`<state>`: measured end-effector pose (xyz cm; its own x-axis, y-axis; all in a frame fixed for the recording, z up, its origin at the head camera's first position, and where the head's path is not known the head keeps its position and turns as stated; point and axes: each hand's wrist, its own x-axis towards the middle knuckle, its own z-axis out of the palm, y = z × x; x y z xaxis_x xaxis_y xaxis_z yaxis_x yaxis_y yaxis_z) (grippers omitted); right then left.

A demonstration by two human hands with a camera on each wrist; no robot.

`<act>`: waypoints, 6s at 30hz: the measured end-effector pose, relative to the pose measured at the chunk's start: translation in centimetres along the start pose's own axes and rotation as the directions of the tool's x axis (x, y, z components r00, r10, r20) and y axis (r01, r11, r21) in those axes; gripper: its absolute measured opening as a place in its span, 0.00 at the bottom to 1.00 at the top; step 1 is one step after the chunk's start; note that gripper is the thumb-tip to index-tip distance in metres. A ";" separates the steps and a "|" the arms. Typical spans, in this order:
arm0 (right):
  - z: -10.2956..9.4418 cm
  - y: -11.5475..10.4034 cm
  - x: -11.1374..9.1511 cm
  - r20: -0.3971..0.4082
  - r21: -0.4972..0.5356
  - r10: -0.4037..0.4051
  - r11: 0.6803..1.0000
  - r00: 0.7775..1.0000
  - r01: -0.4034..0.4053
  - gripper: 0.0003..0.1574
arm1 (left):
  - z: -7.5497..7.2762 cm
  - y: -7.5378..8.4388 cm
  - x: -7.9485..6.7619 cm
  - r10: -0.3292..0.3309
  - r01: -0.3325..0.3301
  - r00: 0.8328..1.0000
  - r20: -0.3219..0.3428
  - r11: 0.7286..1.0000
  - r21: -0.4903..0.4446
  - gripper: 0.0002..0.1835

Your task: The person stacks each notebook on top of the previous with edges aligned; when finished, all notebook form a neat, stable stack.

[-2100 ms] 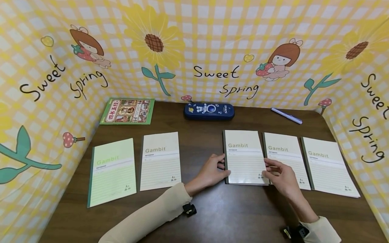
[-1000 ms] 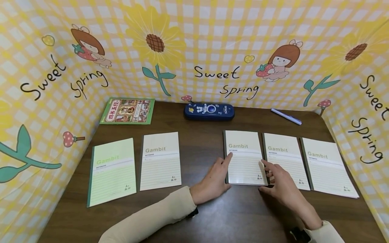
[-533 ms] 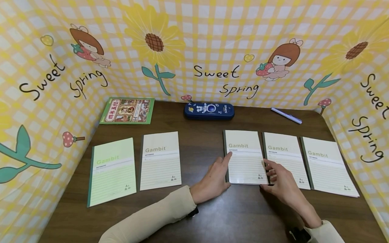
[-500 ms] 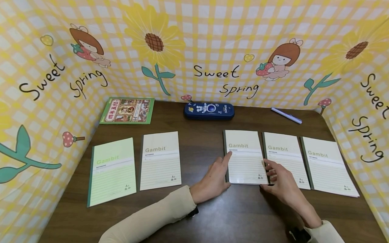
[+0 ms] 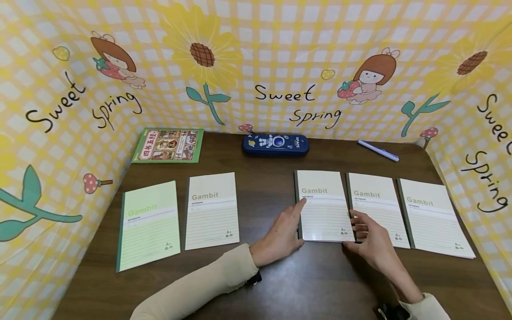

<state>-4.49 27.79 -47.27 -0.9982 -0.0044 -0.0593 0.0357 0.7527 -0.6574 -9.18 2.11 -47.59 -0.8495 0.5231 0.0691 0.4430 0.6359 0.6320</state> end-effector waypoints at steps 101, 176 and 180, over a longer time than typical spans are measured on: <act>-4.5 6.5 -3.4 -0.186 -0.220 -0.019 0.975 0.982 -0.023 0.30 | 3.4 5.9 5.4 0.341 -0.523 0.749 0.568 0.831 0.191 0.42; -7.8 8.9 -8.2 -0.142 0.013 0.503 0.862 0.852 -0.506 0.40 | 5.7 8.7 1.8 0.106 -0.063 0.940 0.325 0.988 -0.140 0.26; -7.8 8.7 -8.1 -0.080 0.153 0.568 0.819 0.819 -0.553 0.45 | 5.8 8.7 1.8 0.041 0.069 0.940 0.338 0.949 -0.307 0.26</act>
<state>3.54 39.54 -46.67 -0.8014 0.4765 -0.3615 0.5882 0.5183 -0.6208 -5.21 11.94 -46.46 -0.6838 0.7096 -0.1701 0.2739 0.4656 0.8415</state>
